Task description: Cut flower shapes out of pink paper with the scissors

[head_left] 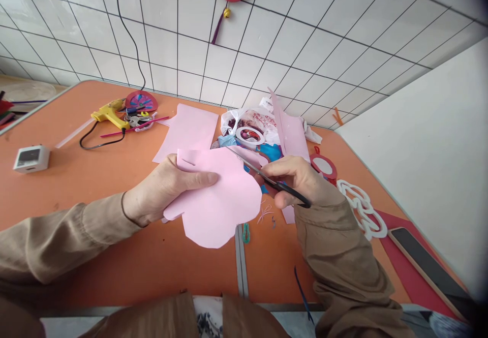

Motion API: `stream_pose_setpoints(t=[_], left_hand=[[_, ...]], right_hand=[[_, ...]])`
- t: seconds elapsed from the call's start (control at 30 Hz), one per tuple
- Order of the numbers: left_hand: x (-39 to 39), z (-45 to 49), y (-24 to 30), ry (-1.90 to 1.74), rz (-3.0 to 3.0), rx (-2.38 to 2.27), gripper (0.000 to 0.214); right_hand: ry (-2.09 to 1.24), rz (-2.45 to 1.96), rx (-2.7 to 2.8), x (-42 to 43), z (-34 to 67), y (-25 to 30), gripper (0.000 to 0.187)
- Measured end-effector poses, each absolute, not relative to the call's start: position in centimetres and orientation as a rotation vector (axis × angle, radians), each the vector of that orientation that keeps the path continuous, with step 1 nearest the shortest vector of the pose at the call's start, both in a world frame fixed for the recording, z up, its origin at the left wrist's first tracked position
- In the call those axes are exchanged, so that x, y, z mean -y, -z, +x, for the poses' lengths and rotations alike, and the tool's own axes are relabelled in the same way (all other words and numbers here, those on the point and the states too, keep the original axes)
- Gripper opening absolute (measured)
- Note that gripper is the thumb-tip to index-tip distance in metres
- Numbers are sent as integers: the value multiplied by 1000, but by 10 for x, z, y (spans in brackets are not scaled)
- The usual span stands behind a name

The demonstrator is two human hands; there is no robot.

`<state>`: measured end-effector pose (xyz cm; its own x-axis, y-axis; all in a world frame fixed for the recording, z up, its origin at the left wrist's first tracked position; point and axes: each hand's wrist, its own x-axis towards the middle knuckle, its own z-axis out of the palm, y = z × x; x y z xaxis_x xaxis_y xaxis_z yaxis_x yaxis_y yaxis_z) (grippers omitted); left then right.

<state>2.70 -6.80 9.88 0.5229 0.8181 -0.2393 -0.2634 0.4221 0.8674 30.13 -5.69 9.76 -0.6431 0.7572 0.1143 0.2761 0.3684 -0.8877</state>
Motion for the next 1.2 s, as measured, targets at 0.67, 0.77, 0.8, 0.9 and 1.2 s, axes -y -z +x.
stream_pose_setpoints(t=[0.67, 0.77, 0.8, 0.9, 1.2], left_hand=[[74, 31, -93, -772, 788, -649, 43], [77, 33, -91, -797, 763, -658, 41], [78, 34, -90, -803, 749, -664, 37], [79, 35, -88, -820, 704, -660, 27], [80, 36, -90, -842, 681, -678, 24]], right_hand=[[-1315, -872, 2057, 58, 291, -100, 52], [-1346, -885, 1992, 56, 287, -99, 54], [-1357, -887, 1974, 56, 285, -98, 54], [-1415, -884, 1919, 55, 282, -94, 53], [-1420, -887, 1883, 55, 285, -83, 52]])
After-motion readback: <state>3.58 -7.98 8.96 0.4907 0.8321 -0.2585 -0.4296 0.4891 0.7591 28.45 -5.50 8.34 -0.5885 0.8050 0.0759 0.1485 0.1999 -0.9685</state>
